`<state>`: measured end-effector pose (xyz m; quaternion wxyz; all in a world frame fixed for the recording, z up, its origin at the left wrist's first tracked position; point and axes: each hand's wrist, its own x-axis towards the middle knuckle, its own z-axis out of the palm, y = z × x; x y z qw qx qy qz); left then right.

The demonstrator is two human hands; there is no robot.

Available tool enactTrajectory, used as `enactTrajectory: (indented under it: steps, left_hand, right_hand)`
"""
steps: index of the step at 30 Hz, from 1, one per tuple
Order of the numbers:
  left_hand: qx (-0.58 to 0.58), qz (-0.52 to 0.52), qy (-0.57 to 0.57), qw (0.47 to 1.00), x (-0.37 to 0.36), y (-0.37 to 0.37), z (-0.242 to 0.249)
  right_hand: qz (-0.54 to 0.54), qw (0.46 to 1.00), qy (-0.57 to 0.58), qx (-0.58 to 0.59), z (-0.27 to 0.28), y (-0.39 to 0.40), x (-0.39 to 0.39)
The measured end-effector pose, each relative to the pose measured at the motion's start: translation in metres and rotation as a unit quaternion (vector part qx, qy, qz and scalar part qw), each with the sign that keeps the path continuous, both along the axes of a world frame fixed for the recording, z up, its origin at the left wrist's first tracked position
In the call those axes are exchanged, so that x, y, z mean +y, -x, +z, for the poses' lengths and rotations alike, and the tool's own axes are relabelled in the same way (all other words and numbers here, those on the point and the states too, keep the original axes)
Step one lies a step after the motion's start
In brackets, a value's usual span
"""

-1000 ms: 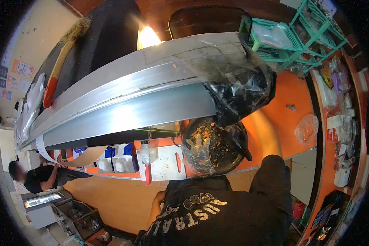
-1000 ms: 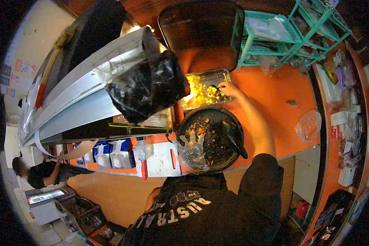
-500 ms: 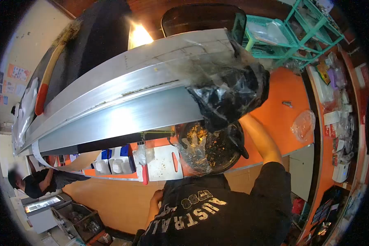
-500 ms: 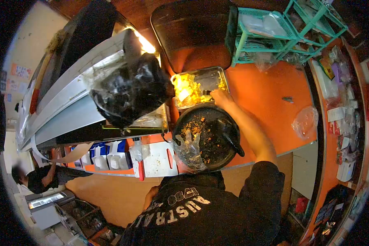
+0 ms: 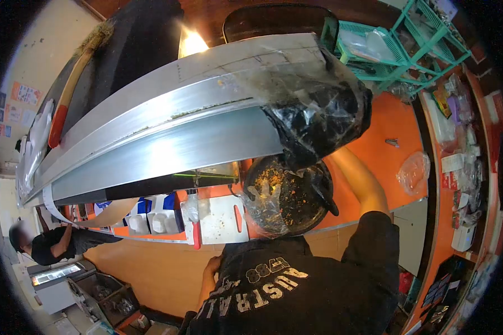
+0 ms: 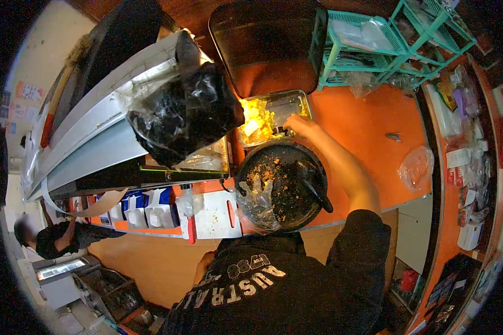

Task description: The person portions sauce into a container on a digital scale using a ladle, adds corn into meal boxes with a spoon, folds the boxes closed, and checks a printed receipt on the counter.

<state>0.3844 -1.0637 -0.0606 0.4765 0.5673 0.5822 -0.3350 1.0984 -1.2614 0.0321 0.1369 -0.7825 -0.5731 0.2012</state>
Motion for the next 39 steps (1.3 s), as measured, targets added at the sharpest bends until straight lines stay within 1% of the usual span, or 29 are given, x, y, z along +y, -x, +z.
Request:
enactTrajectory:
  steps: [2,6,8,10,11,13,14,16,17,18,19,20,21,22,23,24,25,26,27,28,29,30,31,32,33,34,36,38,39]
  left_hand:
    - [-0.006,-0.007,-0.01,1.0,-0.003,0.001,0.004]
    - [-0.032,-0.045,-0.051,0.997,-0.014,-0.031,0.058]
    - [-0.033,-0.037,-0.048,0.998,-0.016,-0.032,0.062]
    - [-0.036,-0.03,-0.044,0.998,-0.016,-0.033,0.064]
    - [-0.055,-0.044,-0.042,0.997,-0.016,-0.033,0.066]
    - [-0.073,-0.058,-0.04,0.995,-0.017,-0.037,0.073]
    - [-0.105,-0.057,-0.064,0.991,-0.02,-0.04,0.077]
    - [-0.137,-0.058,-0.088,0.985,-0.017,-0.029,0.058]
    - [-0.077,-0.008,-0.04,0.996,-0.01,-0.006,0.02]
    - [-0.017,0.043,0.008,0.999,-0.005,0.006,0.0]
    - [-0.017,0.042,0.007,0.999,-0.003,0.003,0.003]
    - [0.001,0.023,0.01,1.0,-0.002,-0.003,0.012]
    - [0.019,0.003,0.014,1.0,-0.002,-0.013,0.023]
    - [0.019,0.001,0.013,1.0,-0.005,-0.032,0.052]
    - [-0.018,-0.05,-0.024,0.998,-0.011,-0.061,0.097]
    - [-0.037,-0.076,-0.041,0.996,-0.011,-0.059,0.095]
    - [-0.055,-0.103,-0.059,0.991,-0.011,-0.057,0.093]
    - [-0.036,-0.053,-0.025,0.998,-0.006,-0.026,0.048]
    - [-0.017,-0.004,0.009,1.0,0.001,-0.01,0.023]
    - [-0.019,-0.005,0.008,1.0,0.008,-0.012,0.024]
    - [0.006,-0.029,0.05,0.998,0.015,-0.017,0.027]
    - [0.032,-0.052,0.09,0.994,0.018,-0.02,0.029]
    - [0.031,-0.051,0.089,0.994,0.017,-0.019,0.026]
    - [0.012,-0.013,0.037,0.999,0.016,-0.015,0.021]
    - [-0.006,0.026,-0.016,1.0,0.013,-0.009,0.02]
    - [-0.002,0.031,-0.018,0.999,0.013,-0.017,0.041]
    - [-0.013,-0.082,-0.009,0.997,0.025,-0.046,0.08]
    - [-0.041,-0.048,-0.02,0.998,0.03,-0.047,0.091]
    - [-0.026,-0.091,0.004,0.995,0.044,-0.033,0.069]
  right_hand:
    - [-0.005,0.999,0.018,0.036,0.005,-0.007,0.001]
    - [-0.06,0.994,0.036,0.082,0.0,-0.016,0.002]
    - [-0.065,0.993,0.011,0.096,-0.018,-0.023,0.0]
    - [-0.125,0.974,0.058,0.18,-0.016,-0.024,-0.003]
    - [-0.125,0.974,0.059,0.181,-0.016,-0.021,-0.002]
    - [-0.206,0.954,0.034,0.216,-0.015,-0.014,-0.001]
    - [-0.207,0.954,0.034,0.216,-0.014,-0.013,-0.002]
    - [-0.241,0.949,0.064,0.194,0.005,-0.008,-0.001]
    - [-0.242,0.949,0.063,0.195,-0.016,-0.016,-0.001]
    - [-0.232,0.953,-0.009,0.196,-0.057,-0.031,-0.002]
    - [-0.221,0.952,-0.082,0.197,-0.079,-0.04,-0.003]
    - [-0.223,0.951,-0.083,0.197,-0.072,-0.039,-0.005]
    - [-0.26,0.937,-0.086,0.218,-0.056,-0.037,-0.008]
    - [-0.296,0.92,-0.088,0.239,-0.048,-0.036,-0.011]
    - [-0.294,0.918,-0.059,0.26,-0.067,-0.049,-0.011]
    - [-0.296,0.917,-0.059,0.26,-0.066,-0.047,-0.014]
    - [-0.32,0.902,-0.067,0.28,-0.062,-0.045,-0.017]
    - [-0.344,0.887,-0.075,0.299,-0.057,-0.042,-0.02]
    - [-0.345,0.887,-0.076,0.298,-0.066,-0.04,-0.023]
    - [-0.363,0.872,-0.115,0.307,-0.084,-0.039,-0.025]
    - [-0.379,0.856,-0.154,0.316,-0.094,-0.037,-0.027]
    - [-0.378,0.856,-0.155,0.316,-0.08,-0.031,-0.03]
    - [-0.382,0.87,-0.1,0.296,-0.052,-0.022,-0.035]
    - [-0.384,0.88,-0.043,0.276,-0.023,-0.008,-0.038]
    - [-0.407,0.862,-0.107,0.283,-0.005,0.012,-0.039]
    - [-0.403,0.862,-0.106,0.288,0.0,0.026,-0.043]
    - [-0.37,0.855,-0.229,0.282,0.014,0.052,-0.049]
    - [-0.307,0.856,-0.304,0.286,0.039,0.088,-0.05]
    - [-0.431,0.773,-0.215,0.414,0.112,0.125,-0.039]
